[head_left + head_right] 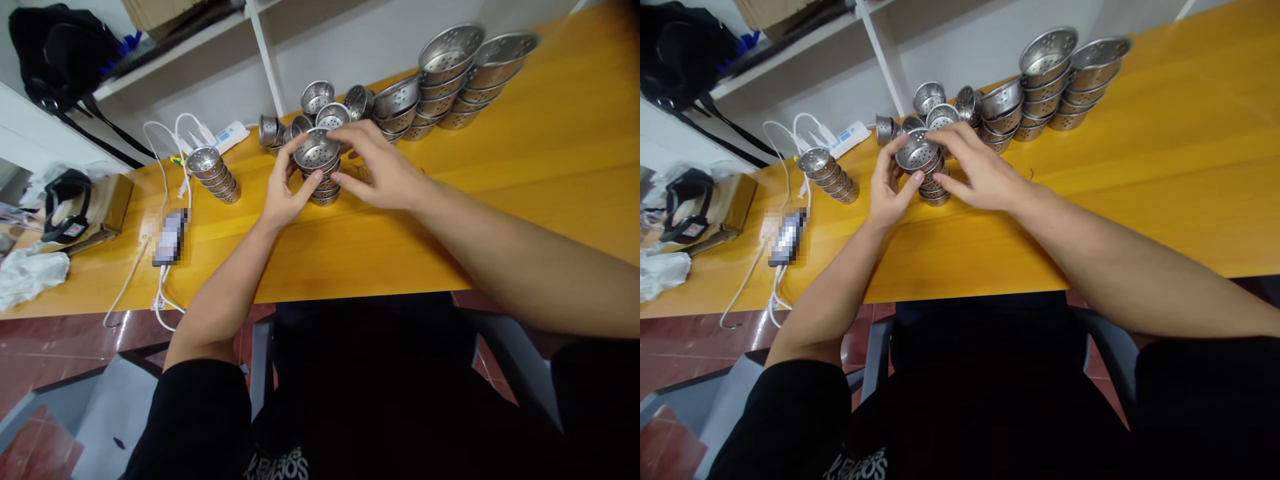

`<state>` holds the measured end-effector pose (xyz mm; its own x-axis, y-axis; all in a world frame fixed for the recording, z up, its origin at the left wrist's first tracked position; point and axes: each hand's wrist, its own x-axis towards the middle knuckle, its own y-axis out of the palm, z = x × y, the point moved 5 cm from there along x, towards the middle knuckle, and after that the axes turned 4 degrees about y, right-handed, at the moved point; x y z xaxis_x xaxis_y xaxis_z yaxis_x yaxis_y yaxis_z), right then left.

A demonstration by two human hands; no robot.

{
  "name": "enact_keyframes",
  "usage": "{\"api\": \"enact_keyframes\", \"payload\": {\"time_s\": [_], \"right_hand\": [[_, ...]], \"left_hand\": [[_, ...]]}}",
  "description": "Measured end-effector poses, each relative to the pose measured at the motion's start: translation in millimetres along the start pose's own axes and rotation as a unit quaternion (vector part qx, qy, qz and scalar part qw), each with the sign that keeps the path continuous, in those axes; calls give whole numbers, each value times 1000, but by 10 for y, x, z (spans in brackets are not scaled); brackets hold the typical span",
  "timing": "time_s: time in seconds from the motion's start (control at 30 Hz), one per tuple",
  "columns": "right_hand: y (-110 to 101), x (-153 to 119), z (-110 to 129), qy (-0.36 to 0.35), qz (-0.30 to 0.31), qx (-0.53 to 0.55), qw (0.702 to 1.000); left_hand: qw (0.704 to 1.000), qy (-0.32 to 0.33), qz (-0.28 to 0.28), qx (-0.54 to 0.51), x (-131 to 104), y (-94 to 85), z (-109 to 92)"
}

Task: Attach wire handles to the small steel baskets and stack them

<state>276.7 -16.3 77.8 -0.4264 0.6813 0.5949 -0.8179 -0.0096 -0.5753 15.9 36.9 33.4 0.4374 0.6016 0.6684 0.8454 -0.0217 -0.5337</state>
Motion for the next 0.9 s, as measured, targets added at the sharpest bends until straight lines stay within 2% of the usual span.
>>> {"api": "enact_keyframes", "payload": {"time_s": [0.2,0.47,0.57,0.67,0.77,0.83,0.9], "right_hand": [[20,-6,3,-12,8,1,1000],[20,1,40,-9,16,6,1000],[48,-7,-3,-7,30,2,1000],[68,-12,-85,-8,36,4,999],[42,-8,-158,-16,16,10,1000],[20,-5,-198,-13,5,13,1000],[15,-5,-251,19,10,19,1000]], "left_hand": [[1000,-6,24,0,-22,4,-109],[999,-27,45,-8,-8,41,-102],[999,-31,37,-23,-44,103,-34],[995,-70,33,-68,-115,186,109],[988,-111,64,-86,-173,251,222],[985,-122,84,-87,-183,246,250],[983,-136,85,-85,-175,186,262]]}}
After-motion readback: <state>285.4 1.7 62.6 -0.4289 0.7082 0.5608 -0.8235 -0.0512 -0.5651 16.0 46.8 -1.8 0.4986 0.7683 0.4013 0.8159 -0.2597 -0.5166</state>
